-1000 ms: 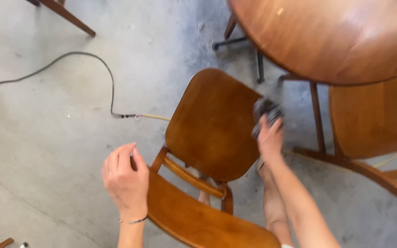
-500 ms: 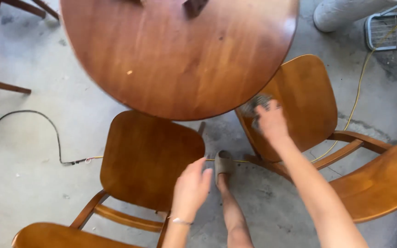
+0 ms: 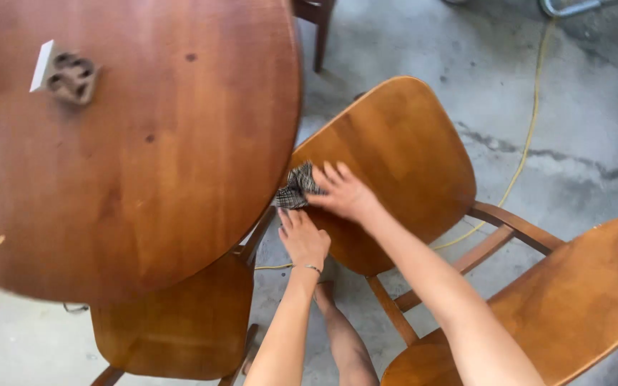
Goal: Cleaning furniture in a restaurant including tables, chairs, and an air cooler using a rag.
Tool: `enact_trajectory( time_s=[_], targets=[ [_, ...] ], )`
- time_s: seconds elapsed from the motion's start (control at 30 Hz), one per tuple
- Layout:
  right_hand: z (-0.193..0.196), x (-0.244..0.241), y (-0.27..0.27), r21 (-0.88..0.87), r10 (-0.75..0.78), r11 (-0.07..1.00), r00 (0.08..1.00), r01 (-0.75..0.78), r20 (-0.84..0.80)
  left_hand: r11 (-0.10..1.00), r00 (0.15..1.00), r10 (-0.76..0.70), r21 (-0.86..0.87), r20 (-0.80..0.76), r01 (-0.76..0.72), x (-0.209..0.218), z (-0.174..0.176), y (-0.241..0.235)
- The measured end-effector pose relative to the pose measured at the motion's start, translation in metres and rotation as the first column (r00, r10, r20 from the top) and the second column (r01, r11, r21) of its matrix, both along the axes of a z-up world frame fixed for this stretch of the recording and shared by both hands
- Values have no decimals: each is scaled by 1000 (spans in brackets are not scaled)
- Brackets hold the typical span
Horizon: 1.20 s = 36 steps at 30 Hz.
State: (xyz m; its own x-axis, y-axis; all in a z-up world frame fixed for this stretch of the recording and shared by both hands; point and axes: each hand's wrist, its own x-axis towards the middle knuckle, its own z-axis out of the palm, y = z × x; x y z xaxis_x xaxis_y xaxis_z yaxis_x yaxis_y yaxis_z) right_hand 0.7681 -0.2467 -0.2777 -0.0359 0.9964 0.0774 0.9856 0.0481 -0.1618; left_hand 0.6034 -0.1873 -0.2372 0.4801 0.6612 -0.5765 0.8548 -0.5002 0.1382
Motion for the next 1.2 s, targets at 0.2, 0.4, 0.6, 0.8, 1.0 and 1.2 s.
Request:
enact_trajectory(
  time_s=[0.2, 0.4, 0.6, 0.8, 1.0, 1.2],
  targets=[
    [14, 138, -6, -43, -716, 698, 698, 715, -16, 993, 980, -101, -70, -171, 91, 10, 36, 30],
    [29, 65, 5, 14, -668, 422, 322, 906, -672, 971, 940, -228, -138, -256, 197, 1, 37, 40],
    [73, 15, -43, -172, 101, 979, 993, -110, -61, 980, 950, -190, 7, -247, 198, 2, 16, 32],
    [18, 79, -80, -432, -761, 445, 585, 785, 280, 964, 912, -244, -187, -330, 190, 16, 36, 49],
    [41, -30, -98, -599, -73, 496, 718, 628, 692, 933, 864, -332, 1, -377, 359, 17, -6, 21],
    [43, -50, -116, -486, -25, 873, 999, 35, 27, 939, 839, -325, -250, -436, 235, 36, 29, 46]
  ],
)
